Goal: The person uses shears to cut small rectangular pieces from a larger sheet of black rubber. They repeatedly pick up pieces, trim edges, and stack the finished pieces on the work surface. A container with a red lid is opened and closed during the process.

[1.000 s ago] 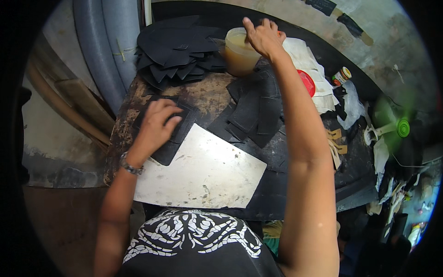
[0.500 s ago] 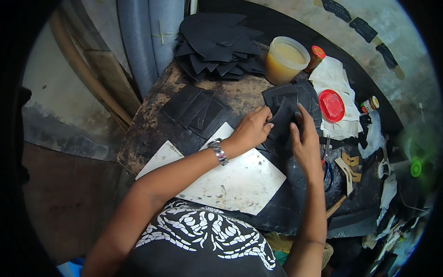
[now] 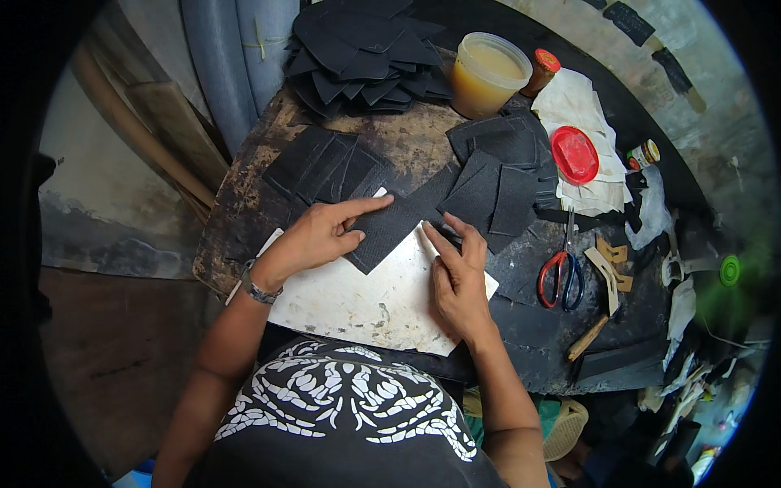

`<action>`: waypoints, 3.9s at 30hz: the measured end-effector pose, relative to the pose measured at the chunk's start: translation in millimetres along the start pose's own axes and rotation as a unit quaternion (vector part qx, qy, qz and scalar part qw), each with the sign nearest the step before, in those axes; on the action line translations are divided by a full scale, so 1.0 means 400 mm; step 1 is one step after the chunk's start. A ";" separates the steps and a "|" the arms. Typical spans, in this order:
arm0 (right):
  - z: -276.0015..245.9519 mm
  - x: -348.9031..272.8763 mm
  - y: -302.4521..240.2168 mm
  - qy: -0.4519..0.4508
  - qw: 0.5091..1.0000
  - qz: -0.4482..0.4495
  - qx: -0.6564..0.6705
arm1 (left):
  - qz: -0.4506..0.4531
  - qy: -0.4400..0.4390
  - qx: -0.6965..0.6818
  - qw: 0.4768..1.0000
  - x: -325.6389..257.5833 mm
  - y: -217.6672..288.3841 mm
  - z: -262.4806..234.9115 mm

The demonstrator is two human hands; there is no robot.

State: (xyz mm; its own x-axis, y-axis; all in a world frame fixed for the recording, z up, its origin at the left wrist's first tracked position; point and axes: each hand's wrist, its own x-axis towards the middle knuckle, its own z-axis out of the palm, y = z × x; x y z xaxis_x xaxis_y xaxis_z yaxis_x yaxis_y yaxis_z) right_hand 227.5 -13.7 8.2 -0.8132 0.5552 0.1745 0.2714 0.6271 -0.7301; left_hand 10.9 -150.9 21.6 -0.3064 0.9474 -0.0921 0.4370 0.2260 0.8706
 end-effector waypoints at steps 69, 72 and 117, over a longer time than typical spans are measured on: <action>-0.176 0.364 0.024 0.207 0.956 -0.113 -0.175 | -0.032 0.243 0.137 0.960 -0.024 -0.189 -0.264; -0.251 0.611 0.071 0.178 0.957 -0.007 -0.228 | -0.081 0.230 0.253 0.936 -0.010 -0.153 -0.251; 0.015 0.048 -0.016 -0.046 0.994 -0.020 -0.099 | 0.117 0.019 0.089 0.989 0.020 -0.005 0.032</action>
State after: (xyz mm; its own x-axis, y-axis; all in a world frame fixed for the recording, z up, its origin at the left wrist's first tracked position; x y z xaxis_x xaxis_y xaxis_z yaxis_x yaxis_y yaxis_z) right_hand 207.0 -10.3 12.3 -0.8664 0.4813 0.1330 0.3271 0.7483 -0.5772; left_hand 18.6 -141.0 12.8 -0.2092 0.9700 0.1235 0.6410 0.0407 0.7665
